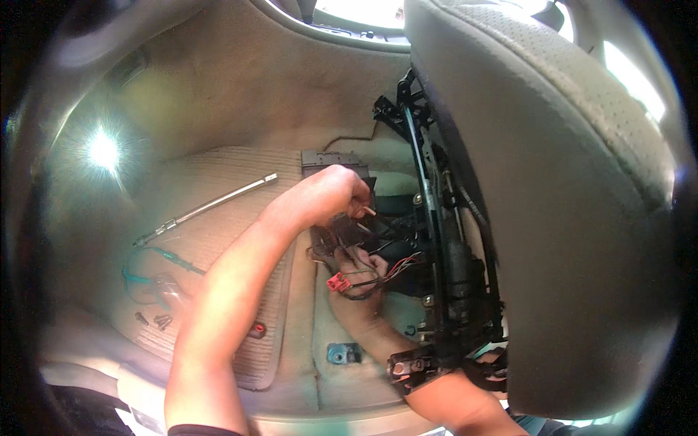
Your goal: The person is working on the wiring and electronic components of a car seat. They disconnect and reconnect various wire harnesses and connectors, manipulating the seat's internal mechanisms. Tools such as a ratchet and screwdriver are visible on the floor mat nearby.
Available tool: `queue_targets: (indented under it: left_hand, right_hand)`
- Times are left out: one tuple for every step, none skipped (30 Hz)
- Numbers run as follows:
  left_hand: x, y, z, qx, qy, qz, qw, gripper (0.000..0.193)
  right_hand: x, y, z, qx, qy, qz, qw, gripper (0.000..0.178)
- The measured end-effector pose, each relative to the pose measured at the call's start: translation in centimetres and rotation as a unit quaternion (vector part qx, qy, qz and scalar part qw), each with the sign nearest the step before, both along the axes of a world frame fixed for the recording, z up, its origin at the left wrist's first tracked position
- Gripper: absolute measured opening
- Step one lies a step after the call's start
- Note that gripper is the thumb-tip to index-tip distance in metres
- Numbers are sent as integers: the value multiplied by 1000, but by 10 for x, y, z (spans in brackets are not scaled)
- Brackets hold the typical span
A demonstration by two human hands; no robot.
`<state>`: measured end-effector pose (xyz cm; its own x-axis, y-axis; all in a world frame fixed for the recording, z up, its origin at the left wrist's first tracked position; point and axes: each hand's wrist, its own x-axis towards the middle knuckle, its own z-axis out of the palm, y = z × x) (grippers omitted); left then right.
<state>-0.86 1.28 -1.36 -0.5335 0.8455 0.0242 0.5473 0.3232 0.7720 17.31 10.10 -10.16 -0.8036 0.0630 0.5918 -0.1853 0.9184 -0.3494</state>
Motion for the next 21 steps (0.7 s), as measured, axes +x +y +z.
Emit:
queue_targets:
  left_hand:
    - [3, 0, 2, -13, -30, 4, 999, 34]
    - [3, 1, 4, 10, -9, 0, 1000, 31]
    - [8, 1, 13, -13, -2, 5, 1000, 26]
    - [17, 1, 22, -37, 0, 9, 999, 21]
    - [23, 2, 25, -61, 3, 12, 998, 16]
    - [27, -2, 22, -18, 33, 6, 999, 16]
    - [29, -7, 15, 26, 64, -1, 998, 16]
    - [31, -7, 10, 48, 76, 3, 996, 16]
    - [33, -7, 6, 71, 91, 6, 993, 16]
    - [34, -3, 4, 72, 87, 19, 993, 16]
    - [33, 0, 1, 75, 93, 17, 993, 17]
    - [30, 0, -3, 76, 99, 19, 992, 17]
    - [25, 0, -10, 82, 114, 5, 990, 17]
    - [19, 2, -24, 86, 123, -8, 989, 17]
    - [13, 6, -37, 93, 133, -22, 986, 17]
    - [10, 11, -51, 100, 138, -33, 985, 16]
    - [7, 12, -64, 98, 149, -37, 983, 16]
    - [9, 15, -63, 97, 161, -44, 981, 16]
    - [10, 16, -62, 94, 172, -50, 979, 16]
    - [11, 21, -60, 91, 179, -52, 978, 16]
    - [12, 21, -56, 71, 186, -43, 979, 16]
  right_hand:
    - [2, -1, 0, -3, -5, -10, 1000, 49]
    - [1, 3, -3, -2, -16, -4, 1000, 47]
    - [1, 4, -2, 10, -27, -10, 1000, 46]
    - [3, 3, -1, 21, -41, -16, 999, 45]
    - [5, 3, -1, 32, -56, -23, 998, 44]
    - [6, 1, 4, 24, -55, -9, 998, 44]
    - [5, -1, 11, 16, -54, 4, 998, 43]
    - [5, -2, 15, 8, -53, 17, 998, 43]
    - [3, -2, 14, 22, -55, 7, 998, 43]
    - [1, -2, 12, 35, -56, -4, 998, 43]
    - [0, -1, 10, 49, -58, -15, 997, 43]
    - [-1, -2, 10, 57, -42, -1, 997, 43]
    - [0, -2, 10, 67, -27, 11, 997, 42]
    - [0, -2, 10, 76, -11, 22, 997, 41]
    - [0, -3, 12, 57, -16, 17, 998, 41]
    - [0, -4, 16, 38, -20, 13, 999, 40]
    - [0, -5, 17, 20, -24, 10, 999, 39]
    - [0, -3, 16, 20, -20, 3, 1000, 39]
    - [-1, -2, 13, 20, -15, -4, 1000, 38]
    - [-1, 0, 10, 19, -11, -10, 1000, 38]
    - [-2, -1, 7, 13, -4, -10, 1000, 37]
